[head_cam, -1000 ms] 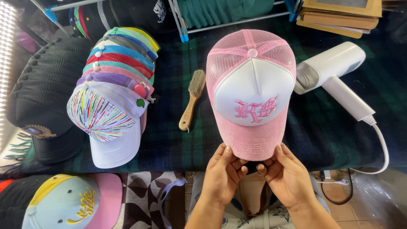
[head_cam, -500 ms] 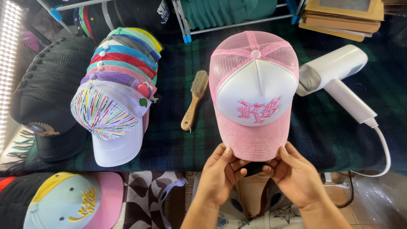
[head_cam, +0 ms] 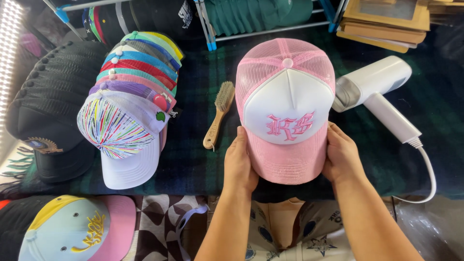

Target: Brushing and blow-drying hats to clean and finish them

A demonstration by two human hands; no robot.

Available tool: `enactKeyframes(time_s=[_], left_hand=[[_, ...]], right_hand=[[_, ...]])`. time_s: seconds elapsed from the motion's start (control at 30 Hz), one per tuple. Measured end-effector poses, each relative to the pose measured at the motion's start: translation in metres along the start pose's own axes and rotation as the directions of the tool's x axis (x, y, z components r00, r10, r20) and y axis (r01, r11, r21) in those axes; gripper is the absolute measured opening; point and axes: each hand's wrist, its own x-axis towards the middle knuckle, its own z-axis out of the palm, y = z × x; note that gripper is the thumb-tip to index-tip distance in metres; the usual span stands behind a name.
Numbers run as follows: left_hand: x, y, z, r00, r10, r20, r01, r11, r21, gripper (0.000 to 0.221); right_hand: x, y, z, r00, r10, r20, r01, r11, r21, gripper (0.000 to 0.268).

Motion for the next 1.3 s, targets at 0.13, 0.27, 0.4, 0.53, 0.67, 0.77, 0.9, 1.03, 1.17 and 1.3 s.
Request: enactKeyframes(time_s=[0.13,0.27,0.4,0.53,0.67,0.77,0.9,1.03,1.17,1.3], left_hand=[[-0.002,0.007,0.002,1.000,0.000,0.002,0.000,1.000,0.026,0.037],[0.011,0.012,-0.011,0.999,0.036,0.015,-0.038,0.990,0.138,0.037],[0.032,-0.004,-0.036,0.998,0.069,0.000,-0.068,0.979,0.191,0.039],[0.023,0.006,-0.014,0.998,0.066,0.022,-0.069,0.981,0.179,0.042],[0.016,0.013,0.001,1.000,-0.016,0.002,0.015,0.995,0.098,0.043],[0.020,0.011,0.000,0.999,-0.049,-0.003,0.049,0.998,0.044,0.046],[0.019,0.015,0.000,0.996,-0.087,-0.011,0.087,0.996,0.027,0.052],[0.026,0.011,-0.008,0.995,-0.100,0.017,0.100,0.995,0.012,0.051],[0.057,-0.008,-0.037,0.996,-0.079,0.032,0.080,0.997,-0.008,0.042],[0.047,-0.006,-0.027,0.997,-0.074,0.028,0.074,0.997,0.003,0.037]], right_hand=[[-0.011,0.002,0.013,0.998,0.022,-0.053,-0.021,1.000,0.013,0.030],[0.009,-0.009,-0.013,0.999,-0.037,0.014,0.038,0.999,-0.039,0.039],[-0.001,-0.027,0.004,0.994,-0.087,0.066,0.098,0.977,-0.188,0.036],[0.003,-0.029,0.003,0.996,-0.057,0.067,0.076,0.941,-0.330,0.045],[-0.022,-0.041,0.034,0.998,-0.025,0.054,0.040,0.954,-0.298,0.048],[-0.027,-0.038,0.039,0.998,-0.058,0.017,0.061,0.961,-0.268,0.047],[-0.014,-0.029,0.019,0.999,-0.041,0.008,0.042,0.966,-0.255,0.047],[0.008,-0.020,-0.008,0.999,0.025,0.039,-0.021,0.994,-0.112,0.040],[0.020,-0.023,-0.021,0.983,0.079,0.165,-0.060,0.991,-0.118,0.040],[0.002,-0.040,0.005,0.968,0.097,0.231,-0.075,0.992,-0.104,0.044]])
